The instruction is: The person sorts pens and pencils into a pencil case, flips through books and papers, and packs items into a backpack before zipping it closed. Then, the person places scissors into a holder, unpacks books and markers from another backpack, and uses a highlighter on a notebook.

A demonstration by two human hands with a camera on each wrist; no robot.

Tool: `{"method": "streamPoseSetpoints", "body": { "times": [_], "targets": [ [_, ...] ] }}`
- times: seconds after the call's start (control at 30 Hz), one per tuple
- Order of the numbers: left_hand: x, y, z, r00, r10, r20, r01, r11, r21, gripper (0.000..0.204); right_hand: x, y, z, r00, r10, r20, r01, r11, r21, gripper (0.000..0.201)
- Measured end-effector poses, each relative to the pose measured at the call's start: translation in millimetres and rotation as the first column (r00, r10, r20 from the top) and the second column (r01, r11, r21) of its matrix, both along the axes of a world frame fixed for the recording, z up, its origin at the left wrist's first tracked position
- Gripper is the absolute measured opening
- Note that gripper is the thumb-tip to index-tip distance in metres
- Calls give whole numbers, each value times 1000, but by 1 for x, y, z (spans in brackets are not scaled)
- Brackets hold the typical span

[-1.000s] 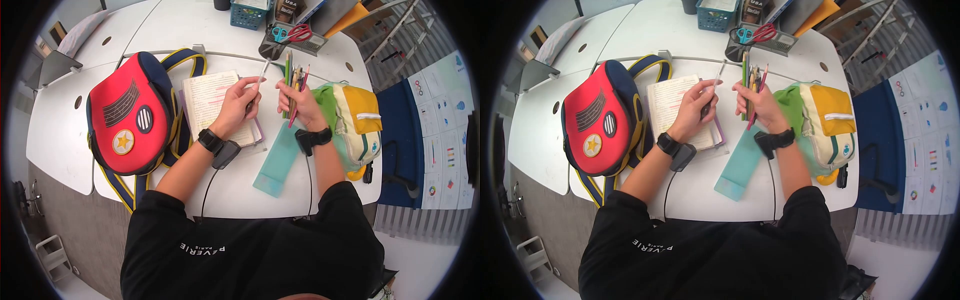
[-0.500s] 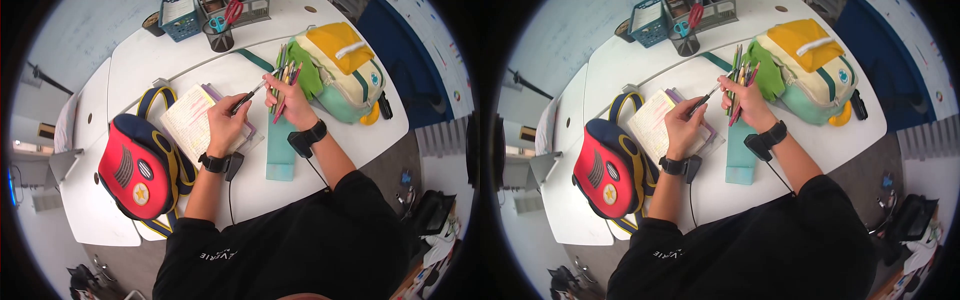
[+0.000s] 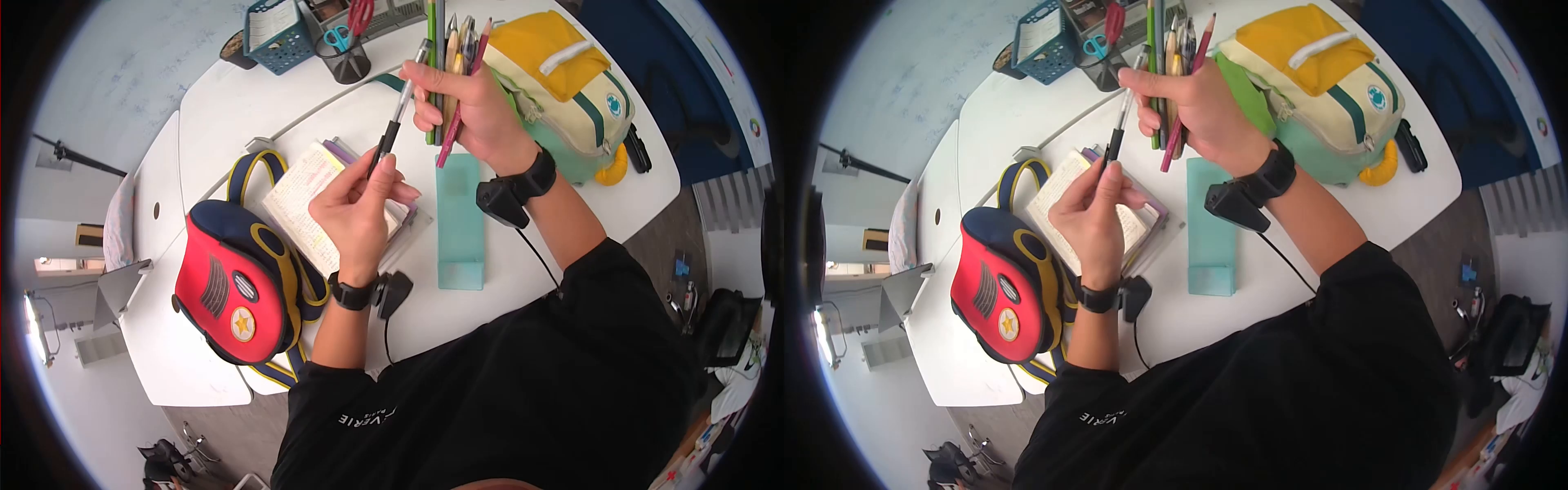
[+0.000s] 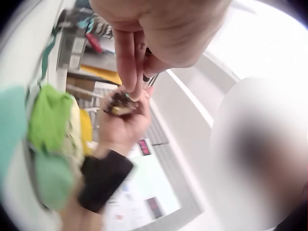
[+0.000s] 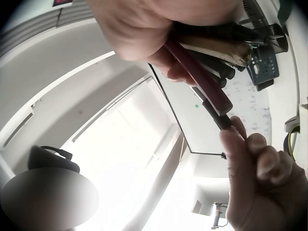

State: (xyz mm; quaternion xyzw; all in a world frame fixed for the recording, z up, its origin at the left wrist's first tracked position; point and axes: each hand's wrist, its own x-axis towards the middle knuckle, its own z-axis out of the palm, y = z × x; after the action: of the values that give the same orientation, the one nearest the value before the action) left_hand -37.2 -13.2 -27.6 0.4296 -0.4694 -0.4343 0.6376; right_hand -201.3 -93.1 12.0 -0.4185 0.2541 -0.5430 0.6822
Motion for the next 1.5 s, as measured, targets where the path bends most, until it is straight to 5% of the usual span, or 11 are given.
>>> {"method": "streamPoseSetpoints", "body": {
  "times": [0.03, 0.1, 0.2, 0.43, 0.53, 0.6, 0.63, 0.73, 0.83, 1.1, 1.5],
  "targets": [
    [5, -1, 4, 1000, 14, -1, -14, 1000, -12, 22, 5, -3, 8, 1000, 16, -5, -16, 999, -48, 25],
    [16, -3, 11, 920, -114, -374, 147, 987, 62, 24, 15, -9, 18, 999, 41, -15, -42, 994, -105, 26],
    [24, -7, 19, 884, -110, -454, 163, 983, 79, 25, 29, -19, 23, 995, 43, 95, -33, 994, -109, 27],
    [36, -12, 21, 738, -106, -666, 325, 921, 214, 21, 38, -33, 11, 999, 43, 28, -39, 990, -135, 26],
    [43, -6, 16, 706, -15, -708, 364, 865, 345, 23, -1, -76, 1, 942, -4, 335, 54, 989, -140, 21],
    [51, -9, 7, 677, -1, -736, 391, 848, 359, 24, -17, -87, 12, 939, -51, 339, 113, 980, -166, 23],
    [53, -14, 5, 679, 1, -734, 392, 844, 365, 24, -23, -80, 5, 953, -57, 298, 108, 981, -159, 25],
    [61, -27, 2, 789, -286, -544, 330, 944, -19, 27, 7, -52, 18, 988, -44, 149, 70, 982, -174, 27],
    [53, -20, 12, 918, -197, -345, 202, 979, -24, 32, 16, -50, 18, 996, 26, 82, -4, 967, -255, 27],
    [62, -17, 12, 983, -152, -106, 139, 983, -119, 30, 26, -46, 13, 996, 80, 37, -69, 969, -239, 30],
    [60, -15, 8, 962, -184, -200, 168, 981, -93, 24, 37, -36, 15, 999, 49, -18, -52, 951, -304, 29]
  ]
}}
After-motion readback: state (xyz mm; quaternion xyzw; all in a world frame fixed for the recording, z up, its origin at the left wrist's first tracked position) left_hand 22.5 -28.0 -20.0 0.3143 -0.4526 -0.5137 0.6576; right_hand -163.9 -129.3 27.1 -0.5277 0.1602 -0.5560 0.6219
